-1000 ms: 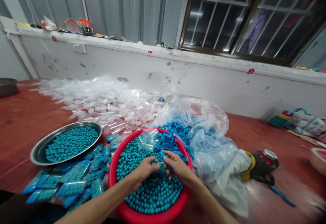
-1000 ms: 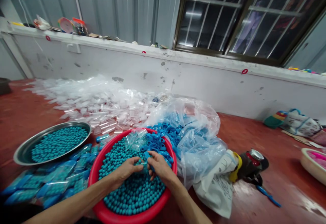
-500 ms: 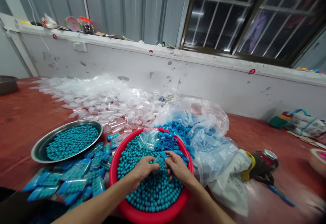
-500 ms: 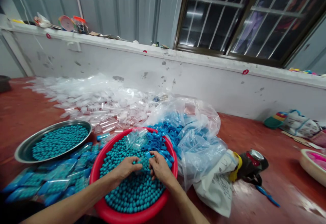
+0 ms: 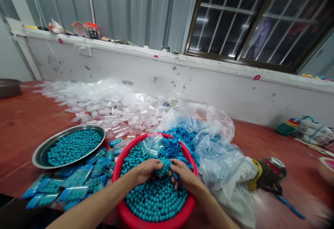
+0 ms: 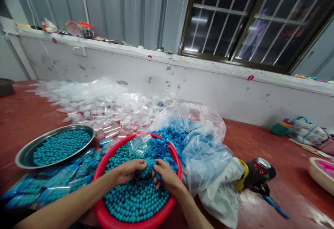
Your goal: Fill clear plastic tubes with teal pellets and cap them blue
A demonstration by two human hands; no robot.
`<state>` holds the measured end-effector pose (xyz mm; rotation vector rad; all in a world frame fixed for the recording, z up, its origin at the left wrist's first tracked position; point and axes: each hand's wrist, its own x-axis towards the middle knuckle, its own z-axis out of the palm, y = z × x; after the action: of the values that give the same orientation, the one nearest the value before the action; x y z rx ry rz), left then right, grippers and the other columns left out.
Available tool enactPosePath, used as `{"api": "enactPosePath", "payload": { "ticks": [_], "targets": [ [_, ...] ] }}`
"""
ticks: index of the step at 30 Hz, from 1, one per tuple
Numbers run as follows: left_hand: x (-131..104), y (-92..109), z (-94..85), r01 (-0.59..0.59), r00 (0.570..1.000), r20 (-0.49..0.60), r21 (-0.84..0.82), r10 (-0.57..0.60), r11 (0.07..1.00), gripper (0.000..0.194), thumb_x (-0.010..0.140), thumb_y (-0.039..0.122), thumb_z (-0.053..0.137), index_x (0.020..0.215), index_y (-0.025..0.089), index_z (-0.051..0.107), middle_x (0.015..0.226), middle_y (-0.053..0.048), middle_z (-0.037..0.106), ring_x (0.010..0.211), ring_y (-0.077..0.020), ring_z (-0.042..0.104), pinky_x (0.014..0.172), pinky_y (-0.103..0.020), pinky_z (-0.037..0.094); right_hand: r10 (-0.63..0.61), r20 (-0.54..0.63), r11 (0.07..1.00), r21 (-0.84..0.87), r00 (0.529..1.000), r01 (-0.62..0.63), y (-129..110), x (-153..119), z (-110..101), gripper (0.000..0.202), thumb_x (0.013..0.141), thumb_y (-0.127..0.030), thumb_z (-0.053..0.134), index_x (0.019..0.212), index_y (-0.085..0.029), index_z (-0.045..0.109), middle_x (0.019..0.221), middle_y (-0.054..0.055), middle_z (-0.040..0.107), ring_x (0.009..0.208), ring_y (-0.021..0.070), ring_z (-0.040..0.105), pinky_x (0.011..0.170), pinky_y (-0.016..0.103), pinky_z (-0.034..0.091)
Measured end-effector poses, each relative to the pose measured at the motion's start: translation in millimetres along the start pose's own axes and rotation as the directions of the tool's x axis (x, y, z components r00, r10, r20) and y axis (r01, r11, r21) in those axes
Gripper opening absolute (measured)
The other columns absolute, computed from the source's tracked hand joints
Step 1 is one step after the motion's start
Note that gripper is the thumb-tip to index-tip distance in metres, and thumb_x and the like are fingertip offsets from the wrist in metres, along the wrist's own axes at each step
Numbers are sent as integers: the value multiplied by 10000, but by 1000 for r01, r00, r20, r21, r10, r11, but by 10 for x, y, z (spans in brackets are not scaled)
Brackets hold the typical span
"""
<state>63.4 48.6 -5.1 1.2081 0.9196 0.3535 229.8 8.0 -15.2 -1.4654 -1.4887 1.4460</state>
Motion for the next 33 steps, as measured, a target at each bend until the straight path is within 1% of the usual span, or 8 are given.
{"api": "enactPosePath", "payload": {
  "ticks": [3,5,8,11,14,20,25,33],
  "targets": [
    [-98,6,18,-71,996,54,-75,76,995,372,588,471,604,762,144,563,702,-10,563,635,-116,484,579,-226,346,-69,-35,953,293,997,77,-10,-53,-5,405,760,-392,434,1100,-173,423,632,-48,469,426,75,450,337,180,405],
    [-123,-6,44,-114,992,36,-90,118,989,363,581,461,612,733,137,556,676,0,551,617,-106,464,583,-224,333,-89,-100,961,255,991,112,-46,-87,-1,424,758,-390,453,1129,-187,426,630,-45,481,420,79,451,320,173,385],
    [-101,-35,69,-173,984,-58,-62,169,983,305,586,404,624,707,137,538,614,35,509,568,-85,412,555,-213,289,-195,-168,980,-78,966,184,-116,-149,-7,380,799,-326,423,1161,-219,459,670,-13,550,496,117,523,396,212,439],
    [-61,-60,70,-222,961,-167,-3,218,975,221,572,305,643,665,138,532,564,66,466,556,-74,380,555,-208,269,-418,-228,804,-543,879,242,-186,-213,-26,364,816,-235,400,1159,-201,518,866,68,633,791,202,596,700,327,488],
    [-72,-73,78,-239,950,-197,33,241,970,187,580,275,630,637,141,512,538,72,473,536,-72,403,539,-204,274,-498,-230,679,-703,836,211,-263,-264,-28,383,823,-196,382,1180,-165,519,1045,112,619,986,238,555,862,370,421],
    [-196,-116,108,-142,989,-68,-124,135,982,312,675,444,546,784,176,427,638,14,608,467,-113,556,400,-181,265,-396,-69,807,-501,916,312,-363,-356,-21,322,809,-194,424,1084,-192,591,1004,54,647,909,184,587,830,303,440],
    [-210,-183,136,-201,979,-66,-169,192,965,357,685,455,565,847,165,435,651,15,601,420,-90,548,343,-157,273,-178,-123,969,-197,976,151,-265,-327,-1,294,802,-247,426,1064,-201,552,613,-33,539,433,96,478,367,188,393],
    [-296,-138,279,-240,971,-91,-320,222,917,584,686,397,594,1153,126,370,651,5,604,394,-72,514,345,-154,332,-193,-252,980,-100,948,173,-286,-236,205,209,798,-275,442,723,-177,610,529,-44,458,396,76,417,346,173,332]
  ]
}}
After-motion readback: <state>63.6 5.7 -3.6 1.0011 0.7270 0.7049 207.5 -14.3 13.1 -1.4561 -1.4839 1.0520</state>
